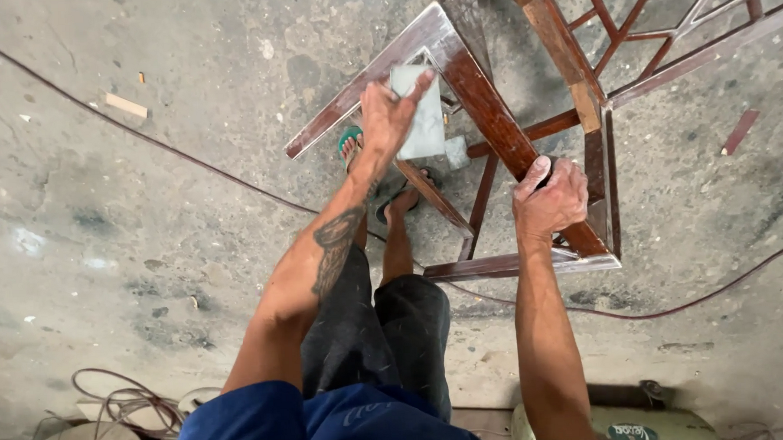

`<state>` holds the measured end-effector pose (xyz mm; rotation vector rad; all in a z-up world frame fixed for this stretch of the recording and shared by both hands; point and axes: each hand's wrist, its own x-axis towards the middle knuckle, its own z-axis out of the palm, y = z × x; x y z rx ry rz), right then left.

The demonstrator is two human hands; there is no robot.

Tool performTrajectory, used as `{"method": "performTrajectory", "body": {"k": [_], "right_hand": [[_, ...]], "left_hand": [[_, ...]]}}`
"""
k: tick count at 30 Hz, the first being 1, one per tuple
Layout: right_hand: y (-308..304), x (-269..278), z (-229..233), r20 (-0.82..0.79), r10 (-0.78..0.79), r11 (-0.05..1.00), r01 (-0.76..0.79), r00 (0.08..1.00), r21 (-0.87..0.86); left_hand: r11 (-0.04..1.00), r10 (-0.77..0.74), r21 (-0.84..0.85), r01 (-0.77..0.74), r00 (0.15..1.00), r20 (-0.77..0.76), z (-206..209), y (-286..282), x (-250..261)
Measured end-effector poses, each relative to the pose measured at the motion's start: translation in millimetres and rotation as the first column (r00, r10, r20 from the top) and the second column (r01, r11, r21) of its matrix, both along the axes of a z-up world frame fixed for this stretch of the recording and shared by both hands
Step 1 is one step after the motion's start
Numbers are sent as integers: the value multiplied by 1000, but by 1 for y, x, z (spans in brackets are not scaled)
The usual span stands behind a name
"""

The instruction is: The person sands the frame of a wooden chair using a sanding block. They systematically rub the block along the legs, crossbars, and the seat frame, repositioning the chair to access different angles and surfaces.

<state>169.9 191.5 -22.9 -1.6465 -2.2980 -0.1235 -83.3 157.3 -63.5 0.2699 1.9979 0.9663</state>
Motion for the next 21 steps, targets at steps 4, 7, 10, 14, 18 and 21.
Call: {"method": "performTrajectory", "body": {"k": [4,7,10,14,18,21], "right_hand": [[-2,5,-8,31,-6,1000,5,999,21],[-4,5,-7,26,6,1000,-7,1000,24],[0,5,-7,11,13,1000,-13,1000,-13],[-5,19,-19,21,29,999,-30,999,17],[-6,35,-43,11,35,999,-35,999,28],[-4,36,-44,24,21,999,-22,999,37]], "left_hand": [[997,-5,78,4,1000,15,7,4,-5],[1000,25,-11,-25,999,-45,-10,0,0],[988,27,-148,-31,999,-27,-3,7,0],[994,75,-76,-77,997,-27,11,6,8],[997,71,15,-70,995,-76,23,13,2],[996,83,-32,-85,995,-46,-17,4,4]]}}
